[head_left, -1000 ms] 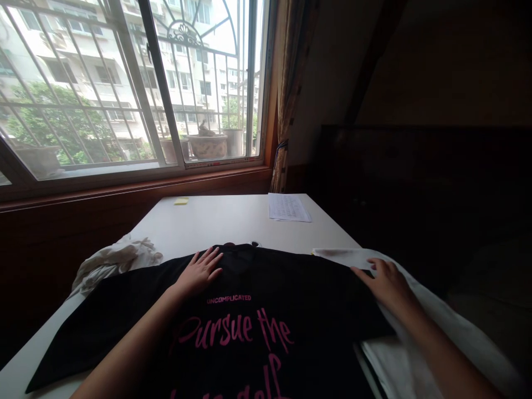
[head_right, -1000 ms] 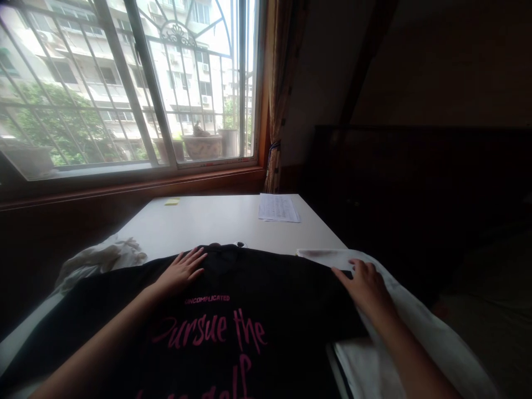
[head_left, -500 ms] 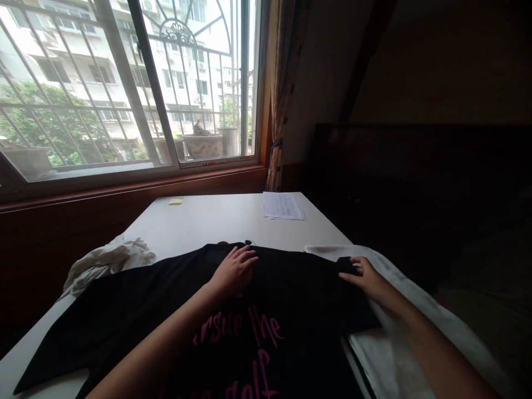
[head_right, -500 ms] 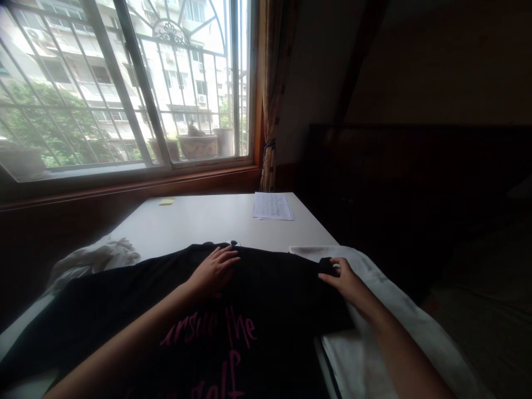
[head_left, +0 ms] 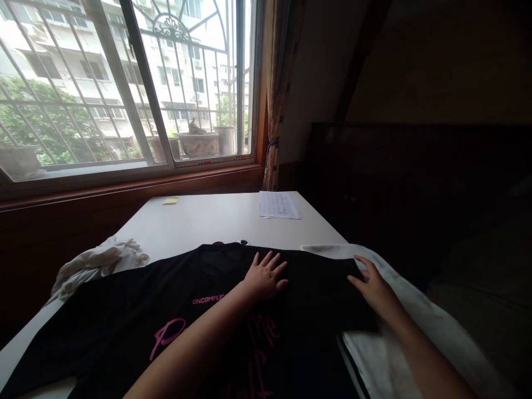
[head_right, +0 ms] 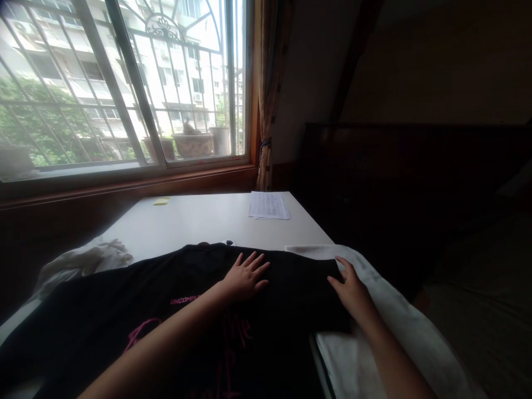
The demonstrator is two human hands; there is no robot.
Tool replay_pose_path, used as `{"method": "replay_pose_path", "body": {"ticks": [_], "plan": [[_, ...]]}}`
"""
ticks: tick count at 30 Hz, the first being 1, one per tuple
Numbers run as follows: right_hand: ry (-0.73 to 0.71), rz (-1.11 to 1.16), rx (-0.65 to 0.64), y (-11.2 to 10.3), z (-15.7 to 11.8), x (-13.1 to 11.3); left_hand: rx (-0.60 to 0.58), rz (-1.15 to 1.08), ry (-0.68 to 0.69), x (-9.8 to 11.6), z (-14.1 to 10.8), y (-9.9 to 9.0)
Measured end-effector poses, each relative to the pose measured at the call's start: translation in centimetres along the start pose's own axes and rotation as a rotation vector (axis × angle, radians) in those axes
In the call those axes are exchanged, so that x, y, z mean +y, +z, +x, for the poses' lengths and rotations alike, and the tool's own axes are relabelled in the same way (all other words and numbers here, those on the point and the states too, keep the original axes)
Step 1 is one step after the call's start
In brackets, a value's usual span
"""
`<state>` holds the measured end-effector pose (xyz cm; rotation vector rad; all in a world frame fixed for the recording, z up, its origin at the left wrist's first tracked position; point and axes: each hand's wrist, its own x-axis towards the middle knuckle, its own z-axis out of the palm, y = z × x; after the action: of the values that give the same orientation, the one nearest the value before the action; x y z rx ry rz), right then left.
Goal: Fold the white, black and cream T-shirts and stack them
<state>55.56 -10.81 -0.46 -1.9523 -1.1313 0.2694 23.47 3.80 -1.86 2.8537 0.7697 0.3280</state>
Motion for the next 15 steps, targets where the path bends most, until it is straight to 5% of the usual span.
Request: {"method": "replay_pose_path", "body": {"ticks": [8,15], "plan": [[0.041,0.007,0.113,-0.1,-0.4,-1.6,0.014,0.014,-0.026,-0.1,1.4,-0.2],[-0.045,-0.083,0.204,-0.8,-1.6,-6.3,-0.041,0.052,-0.018,-0.4,1.7,-0.2]]}}
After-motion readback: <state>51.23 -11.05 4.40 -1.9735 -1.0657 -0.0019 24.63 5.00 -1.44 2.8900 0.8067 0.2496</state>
